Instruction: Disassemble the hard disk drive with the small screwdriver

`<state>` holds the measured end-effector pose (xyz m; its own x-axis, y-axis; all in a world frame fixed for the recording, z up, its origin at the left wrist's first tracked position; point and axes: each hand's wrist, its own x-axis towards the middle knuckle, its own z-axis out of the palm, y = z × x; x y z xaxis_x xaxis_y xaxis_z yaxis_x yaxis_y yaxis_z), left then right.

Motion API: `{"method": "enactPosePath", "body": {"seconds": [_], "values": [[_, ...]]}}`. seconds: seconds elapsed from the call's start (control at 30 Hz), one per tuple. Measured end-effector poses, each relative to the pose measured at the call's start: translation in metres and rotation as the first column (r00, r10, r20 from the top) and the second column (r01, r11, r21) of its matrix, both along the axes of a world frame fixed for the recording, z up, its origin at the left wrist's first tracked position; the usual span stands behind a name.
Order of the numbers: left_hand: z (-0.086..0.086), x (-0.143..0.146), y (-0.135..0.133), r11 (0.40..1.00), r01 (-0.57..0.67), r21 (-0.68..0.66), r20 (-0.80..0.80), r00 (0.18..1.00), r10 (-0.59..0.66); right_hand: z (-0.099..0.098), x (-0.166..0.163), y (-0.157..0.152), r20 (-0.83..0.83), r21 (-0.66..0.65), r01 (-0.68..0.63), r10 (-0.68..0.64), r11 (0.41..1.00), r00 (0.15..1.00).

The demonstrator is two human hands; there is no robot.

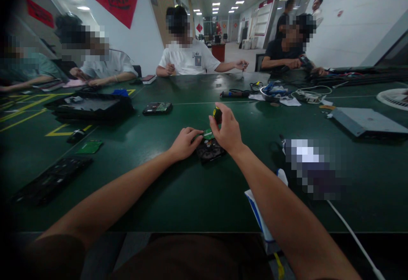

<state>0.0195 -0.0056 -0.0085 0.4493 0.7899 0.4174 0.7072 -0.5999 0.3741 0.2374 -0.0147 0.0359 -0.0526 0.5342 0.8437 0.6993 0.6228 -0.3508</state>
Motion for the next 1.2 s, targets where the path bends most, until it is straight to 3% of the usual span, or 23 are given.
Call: {"method": "enactPosePath", "body": {"seconds": [0.57, 0.97, 1.07, 1.13, 1.2], "values": [[-0.001, 0.0, 0.001, 1.0, 0.001, -0.006, 0.002, 1.0, -0.001, 0.001, 0.0, -0.003, 0.006, -0.018, -0.01, 0.01, 1.0, 1.0], [-0.002, 0.0, -0.001, 1.0, -0.005, 0.011, -0.003, 1.0, 0.005, 0.002, 0.007, 0.003, -0.02, 0.06, 0.034, -0.033, 0.998, 0.999], [0.008, 0.004, -0.005, 0.994, -0.059, 0.09, 0.033, 0.998, 0.056, 0.002, 0.008, 0.005, -0.045, 0.045, 0.087, -0.085, 0.995, 0.995], [0.024, 0.012, -0.014, 0.969, -0.095, 0.228, 0.115, 0.991, 0.07, -0.002, 0.011, 0.011, -0.082, 0.018, 0.118, -0.117, 0.993, 0.99], [0.045, 0.029, -0.028, 0.925, -0.046, 0.378, 0.176, 0.984, -0.023, -0.009, 0.014, 0.018, -0.123, -0.045, 0.124, -0.129, 0.991, 0.984]]}}
